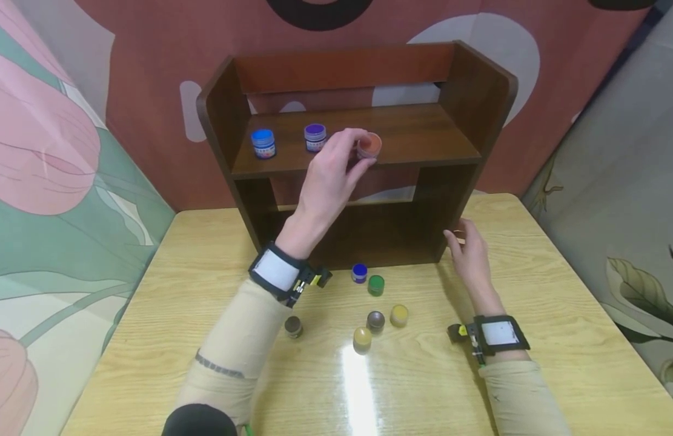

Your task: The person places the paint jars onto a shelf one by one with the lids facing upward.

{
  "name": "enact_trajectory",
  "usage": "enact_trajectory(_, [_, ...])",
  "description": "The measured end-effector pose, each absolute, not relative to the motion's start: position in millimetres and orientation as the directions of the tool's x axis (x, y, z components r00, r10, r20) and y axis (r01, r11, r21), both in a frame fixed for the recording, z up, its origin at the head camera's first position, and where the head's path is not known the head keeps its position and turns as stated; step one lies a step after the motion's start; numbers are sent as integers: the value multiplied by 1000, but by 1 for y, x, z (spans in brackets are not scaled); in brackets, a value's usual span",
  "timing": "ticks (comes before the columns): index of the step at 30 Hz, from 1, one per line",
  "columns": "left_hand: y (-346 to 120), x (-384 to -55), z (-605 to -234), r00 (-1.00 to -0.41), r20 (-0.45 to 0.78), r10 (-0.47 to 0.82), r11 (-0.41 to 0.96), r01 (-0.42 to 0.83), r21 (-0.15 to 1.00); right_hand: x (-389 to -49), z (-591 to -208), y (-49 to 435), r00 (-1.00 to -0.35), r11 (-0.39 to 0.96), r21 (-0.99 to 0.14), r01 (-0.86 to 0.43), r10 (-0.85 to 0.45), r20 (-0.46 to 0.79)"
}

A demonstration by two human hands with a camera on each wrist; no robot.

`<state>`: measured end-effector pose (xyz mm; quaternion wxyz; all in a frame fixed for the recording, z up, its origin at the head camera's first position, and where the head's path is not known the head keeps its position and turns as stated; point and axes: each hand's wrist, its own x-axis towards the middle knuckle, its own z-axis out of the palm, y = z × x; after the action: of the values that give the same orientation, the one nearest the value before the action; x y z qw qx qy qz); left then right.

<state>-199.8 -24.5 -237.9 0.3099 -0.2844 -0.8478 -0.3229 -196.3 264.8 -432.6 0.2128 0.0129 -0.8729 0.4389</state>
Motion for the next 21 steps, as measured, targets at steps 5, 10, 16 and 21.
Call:
enact_trajectory(5, [-24,-202,-238,-655,700,284,649,669,363,-195,-431,263,-907,613,-760,-214,164,388])
enact_trajectory(10, [-26,-203,-236,-668,686,288,666,654,358,-194,-431,262,-908,611,-761,-216,162,387])
enact_trajectory(16, [-26,-205,-232,-685,672,281,668,642,376,-195,-432,263,-909,606,-765,-217,161,385])
enact_trajectory(21, [-24,-207,-228,-703,655,275,685,622,380,-195,-432,264,-909,606,-766,-214,163,384])
